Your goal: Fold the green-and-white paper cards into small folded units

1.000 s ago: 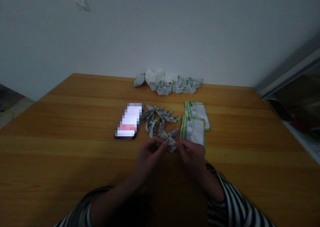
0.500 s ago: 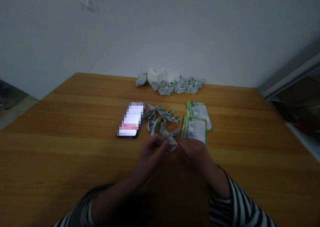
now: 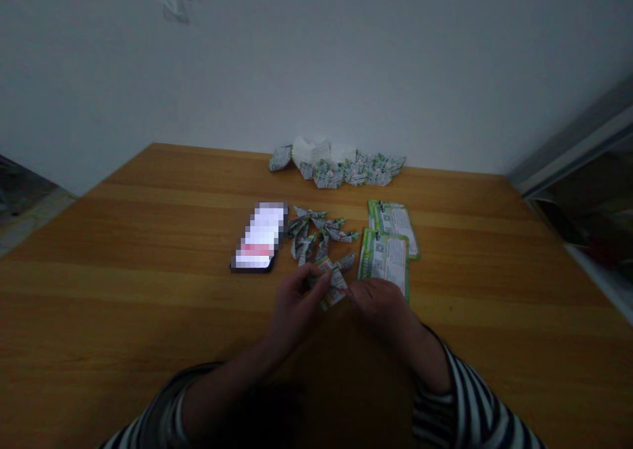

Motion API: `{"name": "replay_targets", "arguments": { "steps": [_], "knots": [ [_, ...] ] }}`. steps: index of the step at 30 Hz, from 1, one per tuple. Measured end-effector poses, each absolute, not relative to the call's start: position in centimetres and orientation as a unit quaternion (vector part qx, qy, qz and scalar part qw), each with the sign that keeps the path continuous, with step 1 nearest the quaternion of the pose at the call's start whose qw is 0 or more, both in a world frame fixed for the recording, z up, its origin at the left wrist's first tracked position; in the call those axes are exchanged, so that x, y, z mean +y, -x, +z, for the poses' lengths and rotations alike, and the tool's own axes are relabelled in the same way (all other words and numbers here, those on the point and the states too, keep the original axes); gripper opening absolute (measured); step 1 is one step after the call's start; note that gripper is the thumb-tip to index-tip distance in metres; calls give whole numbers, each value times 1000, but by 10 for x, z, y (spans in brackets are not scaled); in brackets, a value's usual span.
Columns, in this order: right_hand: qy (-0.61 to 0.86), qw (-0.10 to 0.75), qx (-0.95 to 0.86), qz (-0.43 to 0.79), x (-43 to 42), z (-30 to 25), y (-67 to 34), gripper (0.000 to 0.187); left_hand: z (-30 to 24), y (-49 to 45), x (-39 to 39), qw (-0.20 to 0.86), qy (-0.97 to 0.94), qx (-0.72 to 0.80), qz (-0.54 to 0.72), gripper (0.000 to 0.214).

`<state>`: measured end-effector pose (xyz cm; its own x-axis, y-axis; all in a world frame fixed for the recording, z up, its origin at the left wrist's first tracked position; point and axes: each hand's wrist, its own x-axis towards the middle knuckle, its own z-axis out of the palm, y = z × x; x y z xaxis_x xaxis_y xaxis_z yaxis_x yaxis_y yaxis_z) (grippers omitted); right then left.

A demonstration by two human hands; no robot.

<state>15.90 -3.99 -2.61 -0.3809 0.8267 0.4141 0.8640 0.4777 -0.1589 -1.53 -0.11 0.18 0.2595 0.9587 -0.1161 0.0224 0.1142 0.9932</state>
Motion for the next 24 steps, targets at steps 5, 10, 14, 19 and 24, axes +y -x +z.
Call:
{"name": "replay_targets", "arguments": {
  "steps": [5,10,14,19,24],
  "knots": [
    [558,305,-746,198,-40,-16,-161,37,1,17,2,581,-568,435,388,22],
    [497,345,-669,432,-37,-6,-171,41,2,20,4,581,-592,415,374,20],
    [438,320,-630,555,-36,-4,-179,41,0,22,3,593,-600,404,354,20],
    [414,299,-584,631,-38,-6,-182,38,-1,22,2,592,-602,397,361,18],
    [439,295,-597,603,-37,-9,-179,40,0,20,2,583,-596,406,374,19]
  ]
}}
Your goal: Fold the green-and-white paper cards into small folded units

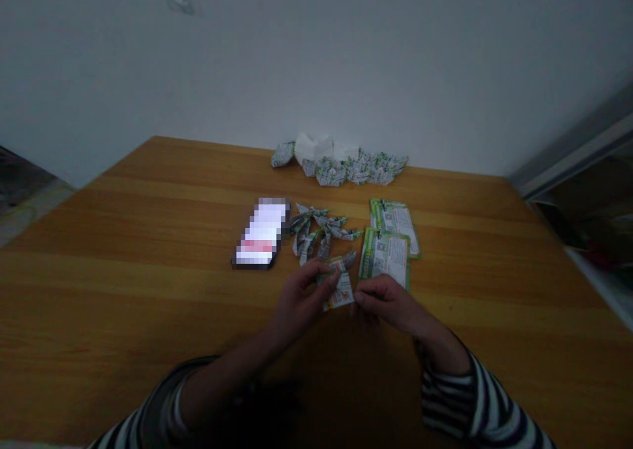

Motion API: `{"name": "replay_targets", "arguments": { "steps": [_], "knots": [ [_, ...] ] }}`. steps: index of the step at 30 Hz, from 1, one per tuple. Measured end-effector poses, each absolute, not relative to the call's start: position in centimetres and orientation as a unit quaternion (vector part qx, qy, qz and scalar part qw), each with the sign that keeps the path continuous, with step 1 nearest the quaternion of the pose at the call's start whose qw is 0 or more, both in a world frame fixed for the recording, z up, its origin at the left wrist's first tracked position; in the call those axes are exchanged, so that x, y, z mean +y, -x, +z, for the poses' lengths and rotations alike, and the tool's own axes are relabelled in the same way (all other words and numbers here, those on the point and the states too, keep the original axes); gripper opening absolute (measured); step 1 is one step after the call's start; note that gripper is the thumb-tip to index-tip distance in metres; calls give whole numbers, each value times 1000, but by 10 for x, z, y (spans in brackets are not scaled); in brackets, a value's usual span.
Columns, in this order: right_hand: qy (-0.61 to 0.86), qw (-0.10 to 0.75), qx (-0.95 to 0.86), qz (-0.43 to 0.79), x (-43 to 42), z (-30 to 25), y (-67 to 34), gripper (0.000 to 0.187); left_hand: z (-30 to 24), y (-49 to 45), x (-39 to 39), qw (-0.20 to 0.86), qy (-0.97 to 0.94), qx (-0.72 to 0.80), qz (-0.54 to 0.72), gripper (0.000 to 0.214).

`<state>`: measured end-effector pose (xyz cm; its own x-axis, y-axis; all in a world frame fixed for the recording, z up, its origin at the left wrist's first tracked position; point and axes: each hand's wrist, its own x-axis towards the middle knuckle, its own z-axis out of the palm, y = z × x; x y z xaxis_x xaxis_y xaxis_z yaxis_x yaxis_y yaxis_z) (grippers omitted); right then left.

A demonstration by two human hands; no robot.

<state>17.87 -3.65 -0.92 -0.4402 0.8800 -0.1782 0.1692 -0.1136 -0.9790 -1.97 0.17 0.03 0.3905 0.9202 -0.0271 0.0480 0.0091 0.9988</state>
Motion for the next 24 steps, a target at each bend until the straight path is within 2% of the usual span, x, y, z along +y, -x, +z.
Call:
{"name": "replay_targets", "arguments": {
  "steps": [7,13,17,24],
  "knots": [
    [494,267,-738,375,-36,-9,-173,26,-10,15,3,615,-533,442,378,21],
    [505,206,-796,261,-38,-7,-166,21,-12,14,4,651,-486,454,367,24],
    [506,180,-816,215,-39,-7,-164,21,-7,14,4,620,-514,465,368,22],
    [508,182,-810,228,-41,-9,-164,30,-11,15,3,565,-578,476,347,23]
  ]
}}
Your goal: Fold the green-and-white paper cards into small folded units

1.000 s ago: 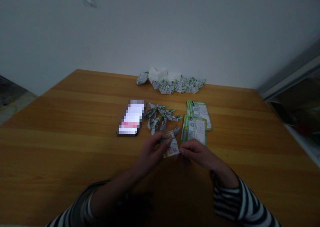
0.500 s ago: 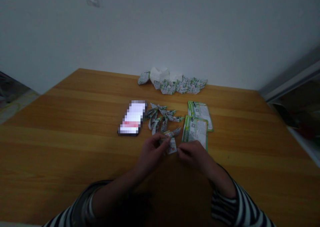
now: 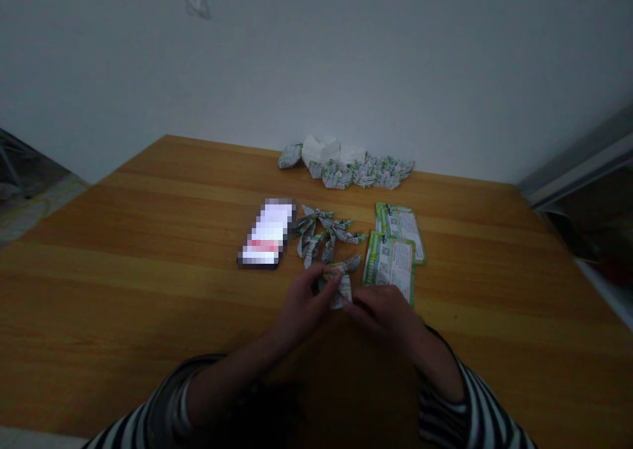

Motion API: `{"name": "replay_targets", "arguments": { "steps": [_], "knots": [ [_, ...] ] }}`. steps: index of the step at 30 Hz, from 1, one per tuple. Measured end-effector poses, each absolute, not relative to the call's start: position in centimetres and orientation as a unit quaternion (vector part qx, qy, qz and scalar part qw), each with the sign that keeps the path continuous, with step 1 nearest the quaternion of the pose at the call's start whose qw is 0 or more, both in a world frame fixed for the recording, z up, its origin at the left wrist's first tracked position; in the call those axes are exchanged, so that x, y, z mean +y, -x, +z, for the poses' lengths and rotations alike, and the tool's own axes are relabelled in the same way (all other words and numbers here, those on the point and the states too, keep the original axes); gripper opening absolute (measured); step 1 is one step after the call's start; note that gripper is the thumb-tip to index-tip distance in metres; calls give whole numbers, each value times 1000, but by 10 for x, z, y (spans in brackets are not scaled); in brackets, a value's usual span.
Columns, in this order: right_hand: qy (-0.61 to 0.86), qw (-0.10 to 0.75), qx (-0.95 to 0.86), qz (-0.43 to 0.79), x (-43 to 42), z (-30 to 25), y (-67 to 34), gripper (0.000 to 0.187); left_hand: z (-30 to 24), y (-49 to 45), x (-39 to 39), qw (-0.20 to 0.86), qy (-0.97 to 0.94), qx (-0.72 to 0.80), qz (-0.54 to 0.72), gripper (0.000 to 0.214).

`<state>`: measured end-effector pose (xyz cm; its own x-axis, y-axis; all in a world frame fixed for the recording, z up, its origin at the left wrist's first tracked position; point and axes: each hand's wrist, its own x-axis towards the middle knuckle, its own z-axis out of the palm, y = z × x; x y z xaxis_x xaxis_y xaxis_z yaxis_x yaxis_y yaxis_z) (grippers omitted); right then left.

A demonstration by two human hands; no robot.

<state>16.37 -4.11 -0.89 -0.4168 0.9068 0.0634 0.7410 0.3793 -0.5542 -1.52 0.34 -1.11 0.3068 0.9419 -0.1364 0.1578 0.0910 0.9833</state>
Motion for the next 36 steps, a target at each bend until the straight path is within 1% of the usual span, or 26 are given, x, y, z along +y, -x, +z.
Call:
{"name": "replay_targets", "arguments": {
  "steps": [3,11,15,18,20,25,28,31,36],
  "knots": [
    [521,212,-786,258,-41,-13,-161,33,-13,15,3,569,-576,465,358,24],
    [519,330,-678,402,-39,-20,-155,46,-4,15,3,574,-568,446,387,20],
    [510,349,-619,485,-38,-21,-157,50,-4,16,4,586,-566,423,397,19],
    [487,356,-554,573,-38,-20,-158,50,-5,16,4,598,-563,402,405,18],
    [477,364,-525,603,-38,-20,-158,50,-4,16,4,600,-560,396,412,18],
    [475,379,-511,608,-39,-18,-158,48,1,17,1,617,-552,386,407,22],
    [488,380,-520,589,-39,-17,-156,48,1,17,0,606,-560,387,412,22],
    [501,390,-551,541,-40,-17,-154,48,1,17,0,588,-570,396,414,20],
    [506,397,-629,437,-43,-16,-150,42,0,17,0,574,-570,413,418,15]
  ]
}}
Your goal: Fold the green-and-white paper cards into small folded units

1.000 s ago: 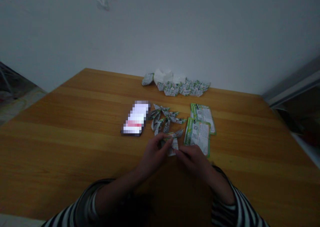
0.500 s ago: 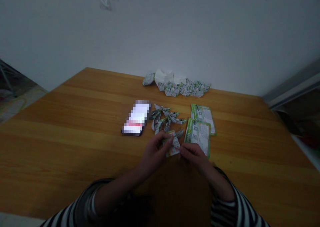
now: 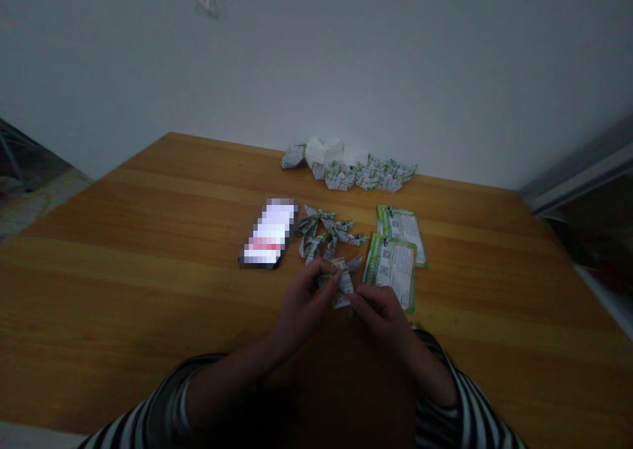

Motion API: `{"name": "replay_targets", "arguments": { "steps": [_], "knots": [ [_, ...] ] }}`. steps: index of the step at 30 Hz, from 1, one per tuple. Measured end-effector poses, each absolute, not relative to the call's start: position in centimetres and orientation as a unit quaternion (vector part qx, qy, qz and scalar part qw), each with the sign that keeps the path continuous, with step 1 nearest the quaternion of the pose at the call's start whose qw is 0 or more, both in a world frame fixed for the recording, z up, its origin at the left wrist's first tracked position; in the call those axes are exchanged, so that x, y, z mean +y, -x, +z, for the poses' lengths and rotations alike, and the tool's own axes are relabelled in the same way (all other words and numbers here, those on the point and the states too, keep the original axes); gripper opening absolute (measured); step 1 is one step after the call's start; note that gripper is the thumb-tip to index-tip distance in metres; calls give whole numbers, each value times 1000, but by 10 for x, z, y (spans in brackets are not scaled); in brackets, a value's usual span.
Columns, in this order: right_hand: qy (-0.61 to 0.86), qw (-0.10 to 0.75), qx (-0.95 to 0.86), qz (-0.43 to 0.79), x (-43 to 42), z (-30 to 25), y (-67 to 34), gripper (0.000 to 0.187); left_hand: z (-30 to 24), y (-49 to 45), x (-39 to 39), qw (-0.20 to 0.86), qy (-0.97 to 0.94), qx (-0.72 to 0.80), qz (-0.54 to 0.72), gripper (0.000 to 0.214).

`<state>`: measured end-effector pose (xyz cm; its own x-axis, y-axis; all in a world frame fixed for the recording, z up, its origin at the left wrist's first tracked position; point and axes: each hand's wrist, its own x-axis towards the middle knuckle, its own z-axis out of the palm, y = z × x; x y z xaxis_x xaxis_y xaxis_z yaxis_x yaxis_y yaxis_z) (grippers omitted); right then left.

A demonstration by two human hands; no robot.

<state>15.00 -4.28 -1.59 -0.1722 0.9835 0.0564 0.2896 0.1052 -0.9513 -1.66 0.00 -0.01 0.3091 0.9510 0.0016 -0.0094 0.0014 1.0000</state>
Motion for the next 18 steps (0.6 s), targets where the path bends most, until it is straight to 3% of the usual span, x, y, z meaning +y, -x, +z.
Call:
{"name": "replay_targets", "arguments": {
  "steps": [4,10,18],
  "knots": [
    [515,401,-626,427,-44,-14,-149,42,-2,15,-1,581,-554,416,427,13],
    [521,401,-629,415,-43,-15,-150,42,-1,12,-2,626,-506,391,447,42],
    [525,393,-634,409,-42,-12,-153,44,2,14,2,635,-511,407,412,42]
  ]
}}
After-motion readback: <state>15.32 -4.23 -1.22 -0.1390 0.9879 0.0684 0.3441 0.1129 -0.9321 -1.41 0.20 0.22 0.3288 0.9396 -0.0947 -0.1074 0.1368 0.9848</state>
